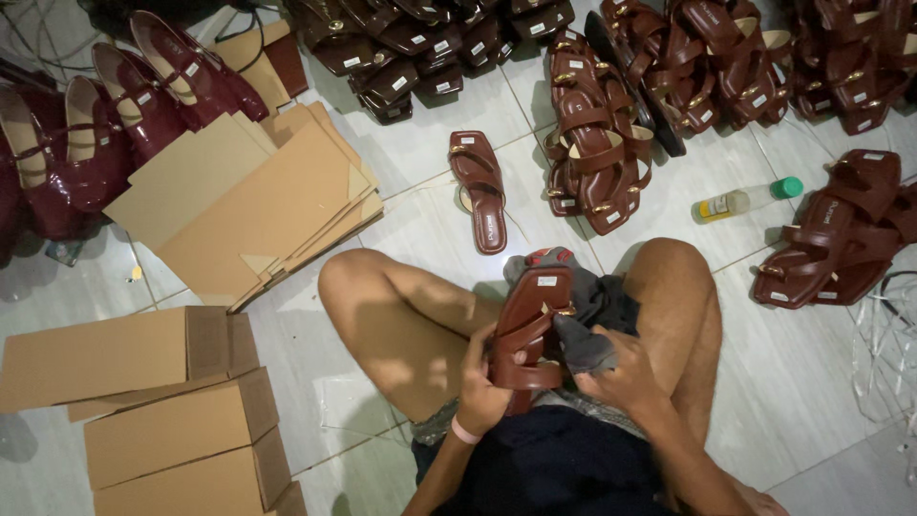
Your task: The person sits on the floor and wipes brown sandals with a dark cloth. They pick up sandals one at a time, wipe the straps and soles, and place them back on the floor among other sandals.
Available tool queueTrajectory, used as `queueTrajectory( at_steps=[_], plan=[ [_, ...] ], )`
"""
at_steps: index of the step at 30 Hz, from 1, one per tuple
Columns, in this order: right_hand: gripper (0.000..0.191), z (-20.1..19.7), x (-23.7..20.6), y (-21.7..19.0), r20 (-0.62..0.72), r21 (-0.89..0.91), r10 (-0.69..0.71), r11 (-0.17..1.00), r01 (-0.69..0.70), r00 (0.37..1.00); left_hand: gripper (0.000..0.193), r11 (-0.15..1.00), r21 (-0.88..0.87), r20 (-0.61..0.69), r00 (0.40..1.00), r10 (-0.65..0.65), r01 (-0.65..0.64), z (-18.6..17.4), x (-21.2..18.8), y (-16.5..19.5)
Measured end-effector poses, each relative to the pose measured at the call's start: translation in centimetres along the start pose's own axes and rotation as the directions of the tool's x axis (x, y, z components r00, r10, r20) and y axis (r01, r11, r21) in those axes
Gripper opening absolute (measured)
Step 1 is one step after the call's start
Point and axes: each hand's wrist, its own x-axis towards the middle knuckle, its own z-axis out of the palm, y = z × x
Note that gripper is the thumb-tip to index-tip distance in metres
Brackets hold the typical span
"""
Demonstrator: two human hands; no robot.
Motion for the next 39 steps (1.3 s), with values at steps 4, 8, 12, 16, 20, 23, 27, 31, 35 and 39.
queueTrajectory(
  at_steps=[4,8,12,16,20,23,27,31,35,39],
  plan=[
    [0.027,0.1,0.9,-1.6,0.021,-0.012,0.079,0.997,-0.079,0.997,0.053,0.987,0.139,-0.039,0.996,0.082,-0.076,0.4,-0.1,1.6],
    [0.027,0.1,1.4,-2.3,0.067,-0.018,0.174,0.985,-0.173,0.982,0.054,0.924,0.359,-0.070,0.984,0.166,-0.131,0.9,-0.3,3.9],
    [0.031,0.1,1.4,-2.5,0.041,0.049,0.222,0.973,-0.224,0.974,0.062,0.734,0.581,0.006,0.904,0.428,-0.351,1.1,-0.4,5.5],
    [0.030,0.4,0.4,-1.9,0.061,0.098,0.174,0.979,-0.180,0.983,0.057,0.817,0.516,-0.046,0.944,0.326,-0.257,1.1,-0.6,5.5],
    [0.039,0.9,-2.1,0.0,0.164,0.249,0.267,0.920,-0.301,0.950,0.051,0.976,0.187,-0.019,0.992,0.121,-0.116,0.4,-0.4,4.4],
    [0.067,1.3,-4.7,2.0,0.068,0.303,0.229,0.922,-0.239,0.971,0.045,0.988,0.145,-0.003,0.998,0.055,-0.054,0.0,-0.6,3.9],
    [0.069,2.1,-7.3,3.6,-0.214,0.352,0.184,0.931,-0.099,0.959,0.040,0.994,0.100,0.025,0.999,0.047,-0.049,-0.3,-1.0,3.7],
    [0.018,1.7,-6.7,3.7,-0.016,-0.420,-0.143,0.899,0.123,0.990,0.040,0.999,0.042,0.048,0.999,0.014,-0.016,-0.3,-1.1,4.0],
    [0.012,0.4,-4.0,2.4,-0.095,-0.522,-0.187,0.846,0.111,0.978,0.041,0.996,0.089,0.031,0.999,-0.016,0.014,-0.5,-1.3,4.0],
    [0.023,-0.5,-1.5,1.4,-0.251,-0.181,-0.001,0.982,-0.046,0.968,0.043,0.996,0.075,0.048,0.998,-0.043,0.040,-1.0,-1.7,3.5]
  ],
)
